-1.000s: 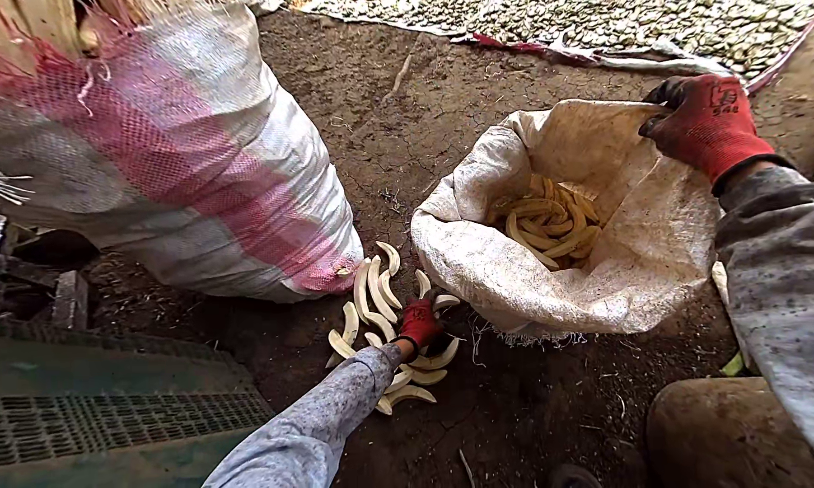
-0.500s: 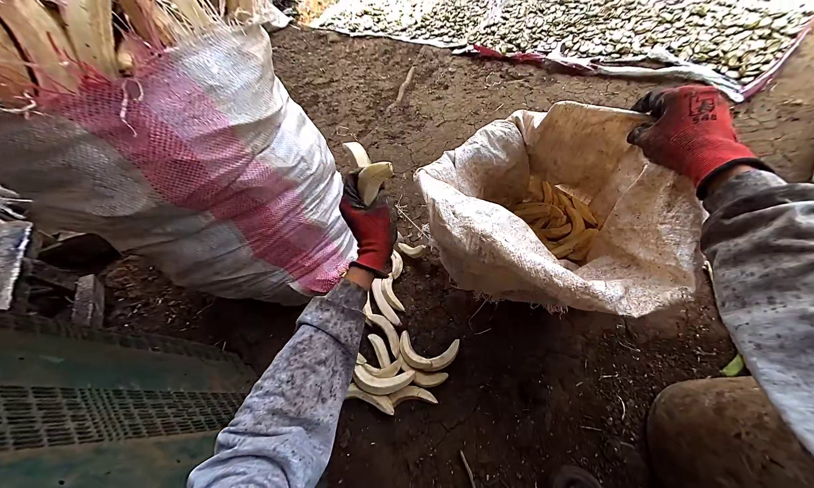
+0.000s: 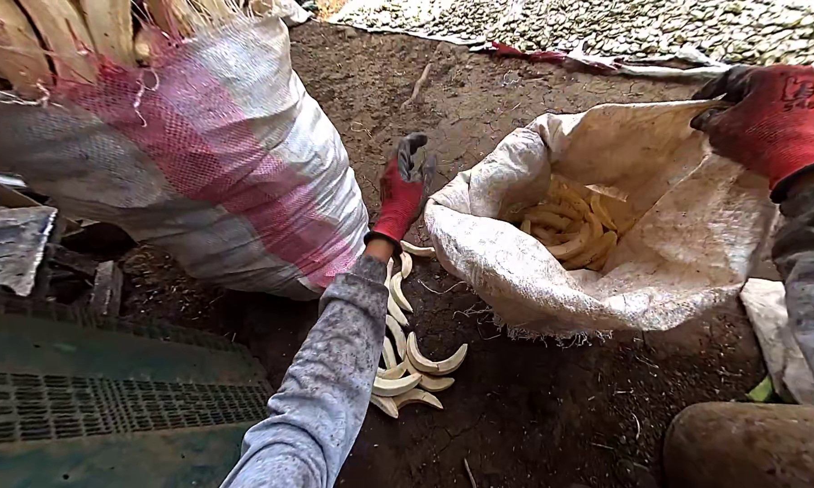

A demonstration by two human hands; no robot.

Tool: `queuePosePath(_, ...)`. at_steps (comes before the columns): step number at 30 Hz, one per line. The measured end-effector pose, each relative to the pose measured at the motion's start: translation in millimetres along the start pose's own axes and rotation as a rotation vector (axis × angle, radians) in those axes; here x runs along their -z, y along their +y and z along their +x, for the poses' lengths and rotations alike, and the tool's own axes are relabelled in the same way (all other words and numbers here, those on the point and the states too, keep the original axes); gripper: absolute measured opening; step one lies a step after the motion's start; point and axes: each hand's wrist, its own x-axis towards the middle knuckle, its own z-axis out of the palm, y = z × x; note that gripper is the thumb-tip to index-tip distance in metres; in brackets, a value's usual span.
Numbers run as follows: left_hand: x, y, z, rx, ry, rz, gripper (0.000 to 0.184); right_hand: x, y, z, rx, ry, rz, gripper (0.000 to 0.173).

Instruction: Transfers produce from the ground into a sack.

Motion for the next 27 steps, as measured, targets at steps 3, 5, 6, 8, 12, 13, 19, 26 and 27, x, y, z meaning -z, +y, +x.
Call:
queuePosePath(3,0.7,-67.3,-38.2,0.389,-0.148,0.380,0.056,-1.3,-1.5,4.5,-0.017,0.015,0.031,0.025)
queuePosePath(5,11.2,-53.6,-57.1,0.654,-0.390,0.517,0.066,-9.7,-7.4,6.3,-0.003,0.005,0.026,0.023)
queuePosePath(6,16.6,-43.4,-57.6,0.747,-0.547,0.564,0.068,-12.0,-11.8,6.4,0.005,-0.004,0.014,0.023)
queuePosePath(8,11.2,-61.4,-57.5,0.739,-0.725,0.634,0.069,-15.7,-18.2,6.8,0.022,-0.017,0.000,0.022)
queuePosePath(12,-63.6,-203.9,-59.5,0.470,-0.576,0.725,0.073,-21.8,-15.6,11.9,0.053,-0.021,0.002,0.023)
queuePosePath(13,-72.9,-217.9,-54.5,0.512,-0.643,0.733,0.076,-23.4,-14.4,12.2,0.051,-0.027,0.003,0.024)
queuePosePath(19,-58.3,-183.7,-76.3,0.522,-0.632,0.675,0.055,-25.0,-10.1,8.3,0.044,-0.045,0.004,0.023)
queuePosePath(26,12.3,-119.8,-85.5,0.657,-0.309,0.351,0.052,-18.0,-14.7,2.2,0.035,-0.076,-0.010,0.023)
queuePosePath(27,29.7,-80.4,-69.2,0.690,-0.173,0.193,0.052,-16.4,-16.1,1.4,0.035,-0.078,0.000,0.022)
